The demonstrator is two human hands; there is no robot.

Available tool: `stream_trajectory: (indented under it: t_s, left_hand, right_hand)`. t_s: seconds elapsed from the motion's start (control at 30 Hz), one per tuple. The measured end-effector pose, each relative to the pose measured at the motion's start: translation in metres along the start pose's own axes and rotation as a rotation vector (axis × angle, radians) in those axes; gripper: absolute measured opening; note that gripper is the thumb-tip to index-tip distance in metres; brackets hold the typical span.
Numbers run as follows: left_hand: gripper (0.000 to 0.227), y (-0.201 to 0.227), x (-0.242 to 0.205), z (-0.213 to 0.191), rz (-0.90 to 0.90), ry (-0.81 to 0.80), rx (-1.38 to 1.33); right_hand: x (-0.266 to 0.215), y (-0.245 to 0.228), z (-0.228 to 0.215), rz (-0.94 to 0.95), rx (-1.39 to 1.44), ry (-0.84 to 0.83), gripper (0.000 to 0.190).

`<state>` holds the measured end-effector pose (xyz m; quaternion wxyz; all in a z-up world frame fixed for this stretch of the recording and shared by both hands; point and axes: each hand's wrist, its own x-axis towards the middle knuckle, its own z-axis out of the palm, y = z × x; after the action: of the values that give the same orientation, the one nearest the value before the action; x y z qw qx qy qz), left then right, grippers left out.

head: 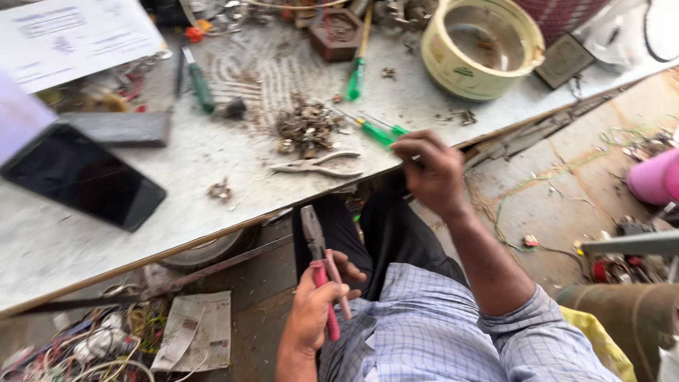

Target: The person uses pliers and a screwdriver to disassemble small electrical components, likely switches or connectors, at a cluttered workbench. They repeatedly pick up components, manipulate them with tools, and place them back on the table or into a pile.

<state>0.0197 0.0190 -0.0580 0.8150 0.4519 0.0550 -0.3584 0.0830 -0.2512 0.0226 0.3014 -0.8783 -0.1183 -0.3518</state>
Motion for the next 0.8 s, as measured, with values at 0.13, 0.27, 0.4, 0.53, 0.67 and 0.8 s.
stream_trajectory:
  t_s: [0.13,0.27,0.4,0.53,0.67,0.8]
  left_hand:
    - [0.049,0.003,-0.003,0.009,-0.045,0.043,0.097]
    - [0.050,0.005,0.000,0.014,-0.066,0.058,0.164]
    - [0.051,0.001,0.003,0.018,-0.061,0.077,0.192]
    - [0.051,-0.004,0.004,0.017,-0.049,0.087,0.201]
    - [0.051,-0.004,0.005,0.013,-0.044,0.104,0.195]
    - [0.051,-0.004,0.005,0.009,-0.019,0.101,0.212]
  right_hand:
    - [-0.022,0.053,-0.046,0.144,-0.140,0.136,0.014]
    - [-0.034,0.073,-0.062,0.229,-0.159,0.153,0.010]
    - [-0.012,0.086,-0.045,0.138,-0.197,-0.013,0.010]
    - [0.045,0.114,-0.012,0.104,-0.263,-0.164,0.006]
    - [0.084,0.131,0.017,0.145,-0.321,-0.181,0.013]
    - [0.101,0.145,0.034,0.133,-0.280,-0.144,0.016]
